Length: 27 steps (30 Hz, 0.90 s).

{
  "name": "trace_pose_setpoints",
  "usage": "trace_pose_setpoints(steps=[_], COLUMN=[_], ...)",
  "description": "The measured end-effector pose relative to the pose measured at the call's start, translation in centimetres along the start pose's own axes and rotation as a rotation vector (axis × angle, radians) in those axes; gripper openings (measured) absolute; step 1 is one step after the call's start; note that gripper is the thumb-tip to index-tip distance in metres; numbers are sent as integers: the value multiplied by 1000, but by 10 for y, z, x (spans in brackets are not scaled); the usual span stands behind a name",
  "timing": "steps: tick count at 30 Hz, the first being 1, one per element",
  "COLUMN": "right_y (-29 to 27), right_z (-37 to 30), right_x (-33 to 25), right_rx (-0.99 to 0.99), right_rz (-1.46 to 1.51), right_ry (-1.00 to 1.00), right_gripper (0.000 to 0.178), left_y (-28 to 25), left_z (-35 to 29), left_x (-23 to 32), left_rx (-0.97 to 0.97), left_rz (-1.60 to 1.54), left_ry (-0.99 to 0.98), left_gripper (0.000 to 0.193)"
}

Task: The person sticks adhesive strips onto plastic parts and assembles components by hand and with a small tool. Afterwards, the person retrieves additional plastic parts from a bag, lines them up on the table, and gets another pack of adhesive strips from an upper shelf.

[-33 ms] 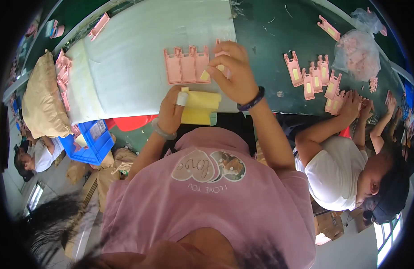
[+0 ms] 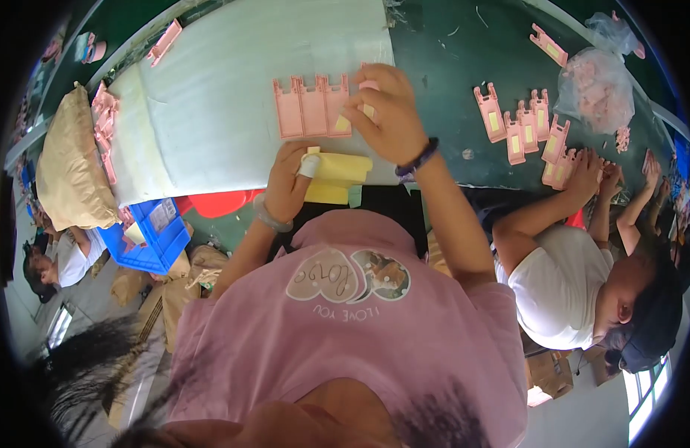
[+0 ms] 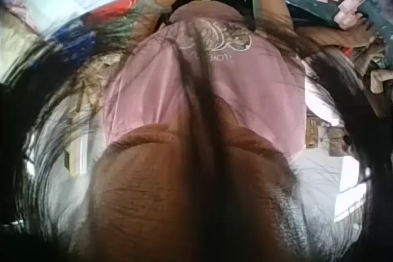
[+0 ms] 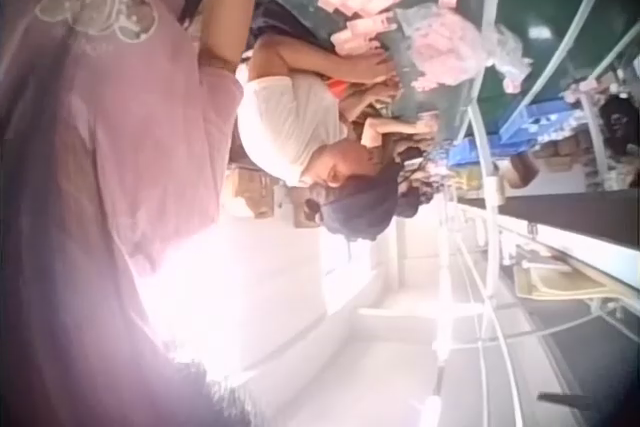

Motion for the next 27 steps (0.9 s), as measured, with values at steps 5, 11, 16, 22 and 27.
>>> trace_pose_setpoints(steps=[5,11,16,22,27], right_y=[40,45,38,29,31], right_z=[3,-1,-5,-11,-27], right_x=[19,11,12,2,-35], right_rx=[-108,-10,118,-52,-151], right_rz=[-71,-322,-464,90,190], right_ry=[-38,-119,-33,20,36], right_gripper=[14,13,23,14,16], left_y=[23,27,25,14,15], left_z=[7,14,12,8,3], left_x=[23,-1,-3,7,17], left_rx=[-68,-126,-127,-64,-116], left_rz=[393,552,541,352,165], left_ry=[367,194,243,223,209], left_gripper=[16,21,24,23,22])
Point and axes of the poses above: each hand's wrist, its own z-axis towards the middle knuckle, its own y-axis out of the palm, x = y × z, the point moved 10 cm from there along z, towards the middle knuckle
